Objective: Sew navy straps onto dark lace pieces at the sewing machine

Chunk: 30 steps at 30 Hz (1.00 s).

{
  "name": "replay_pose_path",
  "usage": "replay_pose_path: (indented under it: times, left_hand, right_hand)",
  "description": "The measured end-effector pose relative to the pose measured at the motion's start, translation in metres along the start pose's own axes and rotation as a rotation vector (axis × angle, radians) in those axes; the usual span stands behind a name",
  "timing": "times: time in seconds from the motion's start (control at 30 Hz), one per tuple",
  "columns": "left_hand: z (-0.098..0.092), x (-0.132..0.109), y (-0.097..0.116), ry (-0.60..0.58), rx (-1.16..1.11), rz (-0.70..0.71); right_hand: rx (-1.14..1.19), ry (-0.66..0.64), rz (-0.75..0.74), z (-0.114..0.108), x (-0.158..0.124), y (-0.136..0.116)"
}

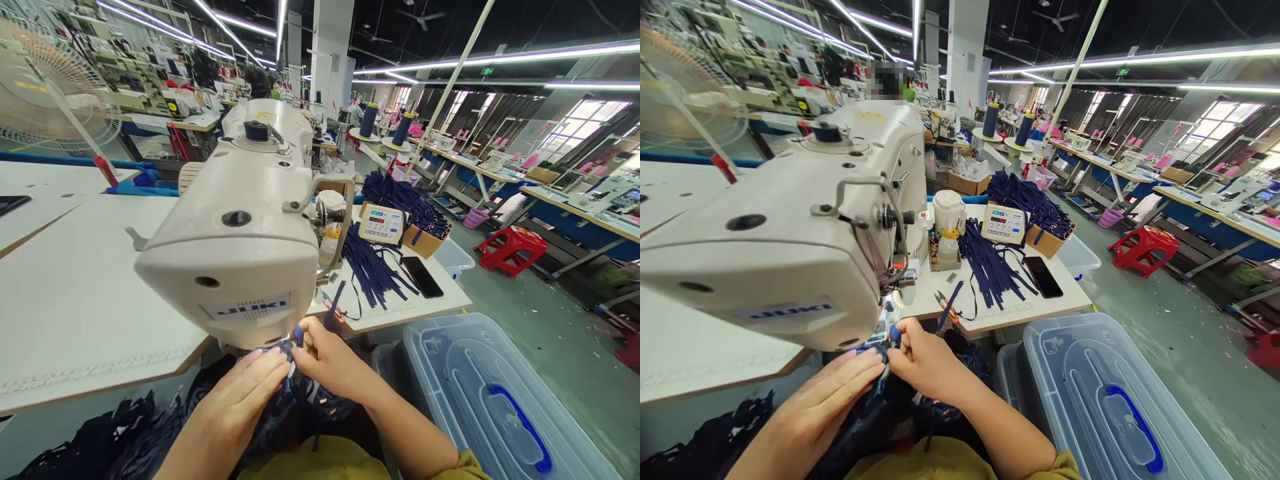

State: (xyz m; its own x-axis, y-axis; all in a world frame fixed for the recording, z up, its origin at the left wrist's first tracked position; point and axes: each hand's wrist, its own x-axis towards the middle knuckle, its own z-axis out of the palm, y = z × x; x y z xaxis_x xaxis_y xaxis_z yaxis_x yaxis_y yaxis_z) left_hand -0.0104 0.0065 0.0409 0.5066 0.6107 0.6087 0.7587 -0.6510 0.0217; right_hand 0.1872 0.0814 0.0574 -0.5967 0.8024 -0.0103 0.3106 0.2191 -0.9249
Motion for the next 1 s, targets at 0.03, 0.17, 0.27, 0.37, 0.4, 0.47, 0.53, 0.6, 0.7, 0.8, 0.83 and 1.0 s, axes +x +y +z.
replay_pose_path:
  times: [0.03,0.17,0.27,0.37,0.4,0.47,0.53,0.6,0.7,0.8,0.83,1.0]
  left_hand:
    - [-0.002,0.003,-0.001,0.0,0.015,0.006]
    - [-0.005,0.008,0.003,-0.019,0.043,-0.092]
    - [-0.004,0.006,0.005,-0.003,-0.015,-0.107]
    - [-0.004,0.001,0.003,0.014,-0.102,-0.183]
    - [-0.004,0.0,0.002,0.015,-0.119,-0.206]
    - [-0.004,-0.002,0.0,0.005,-0.139,-0.209]
    - [-0.004,-0.003,-0.001,-0.005,-0.146,-0.191]
    - [-0.004,-0.003,-0.002,-0.013,-0.144,-0.182]
    - [-0.004,-0.003,-0.004,-0.038,-0.127,-0.14]
    - [-0.003,-0.001,-0.008,-0.051,-0.086,-0.071]
    - [-0.004,0.0,-0.01,-0.055,-0.061,-0.044]
    - [-0.012,0.012,-0.009,-0.087,0.089,0.088]
  right_hand:
    - [0.068,0.017,0.012,0.001,0.003,0.003]
    - [0.473,0.066,0.055,0.01,0.014,0.018]
    - [0.598,0.093,0.05,0.016,0.016,0.023]
    - [0.5,0.134,0.01,0.019,0.015,0.024]
    - [0.448,0.146,-0.007,0.019,0.015,0.024]
    - [0.368,0.167,-0.038,0.019,0.014,0.024]
    - [0.334,0.168,-0.053,0.018,0.014,0.024]
    - [0.326,0.162,-0.05,0.018,0.014,0.023]
    - [0.316,0.169,-0.049,0.018,0.014,0.022]
    - [0.325,0.172,-0.051,0.019,0.013,0.021]
    - [0.328,0.174,-0.047,0.019,0.013,0.021]
    - [0.379,0.167,-0.014,0.016,0.019,0.025]
